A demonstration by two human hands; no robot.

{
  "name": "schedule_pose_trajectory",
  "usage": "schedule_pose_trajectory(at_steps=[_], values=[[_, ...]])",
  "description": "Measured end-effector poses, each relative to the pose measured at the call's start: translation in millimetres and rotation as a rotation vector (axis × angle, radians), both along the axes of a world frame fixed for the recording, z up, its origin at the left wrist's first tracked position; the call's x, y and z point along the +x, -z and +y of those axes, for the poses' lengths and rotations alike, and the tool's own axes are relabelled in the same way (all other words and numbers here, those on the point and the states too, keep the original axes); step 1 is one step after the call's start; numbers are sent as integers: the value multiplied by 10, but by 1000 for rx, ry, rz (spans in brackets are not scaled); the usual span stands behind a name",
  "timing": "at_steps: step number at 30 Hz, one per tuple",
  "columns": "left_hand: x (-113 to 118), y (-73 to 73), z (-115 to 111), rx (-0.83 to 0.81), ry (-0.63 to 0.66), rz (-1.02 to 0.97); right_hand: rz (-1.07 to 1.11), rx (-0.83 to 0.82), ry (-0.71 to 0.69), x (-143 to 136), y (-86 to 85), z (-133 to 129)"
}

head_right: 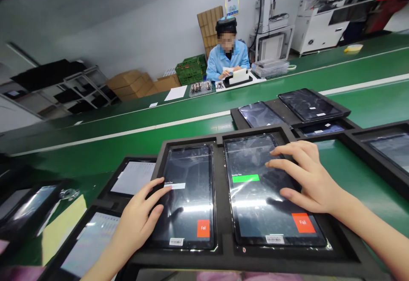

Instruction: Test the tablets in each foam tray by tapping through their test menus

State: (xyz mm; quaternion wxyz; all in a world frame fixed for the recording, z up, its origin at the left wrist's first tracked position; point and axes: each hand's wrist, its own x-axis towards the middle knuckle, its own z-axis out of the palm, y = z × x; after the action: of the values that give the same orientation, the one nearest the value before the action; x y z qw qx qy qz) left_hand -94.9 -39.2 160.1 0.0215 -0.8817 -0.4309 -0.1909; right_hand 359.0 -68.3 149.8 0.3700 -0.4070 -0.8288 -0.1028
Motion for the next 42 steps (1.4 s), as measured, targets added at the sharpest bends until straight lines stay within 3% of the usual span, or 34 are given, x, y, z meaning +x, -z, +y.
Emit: schedule_pose_trajectory(at_steps=[4, 7, 11, 14, 17, 24, 30, 35, 39, 42], values=[[73, -104, 79, -55, -95, -139, 30, 30, 23, 75, 53, 29], [246, -266, 317, -157, -105, -170, 43, -89, 63, 138, 79, 232], [709, -409, 768, -206, 66, -107, -19, -249, 112, 161, 97, 712], [1072, -373, 994, -200, 207, -43, -12, -236, 161, 129, 96, 950], [1250, -294, 1057, -157, 245, -12, -75, -227, 217, 73, 82, 971], [1159, -282, 1007, -162, 267, -73, 33, -243, 57, 44, 72, 887], [1157, -217, 1073, 37, 250, 9, 114, -233, 239, 89, 110, 919], [1159, -174, 1078, 48, 290, 48, 50, -280, 268, 42, 123, 913], [1137, -261, 994, -35, 299, -23, 163, -297, 113, 71, 131, 914], [1095, -362, 977, -45, 247, -131, 317, -292, 122, 130, 128, 940]])
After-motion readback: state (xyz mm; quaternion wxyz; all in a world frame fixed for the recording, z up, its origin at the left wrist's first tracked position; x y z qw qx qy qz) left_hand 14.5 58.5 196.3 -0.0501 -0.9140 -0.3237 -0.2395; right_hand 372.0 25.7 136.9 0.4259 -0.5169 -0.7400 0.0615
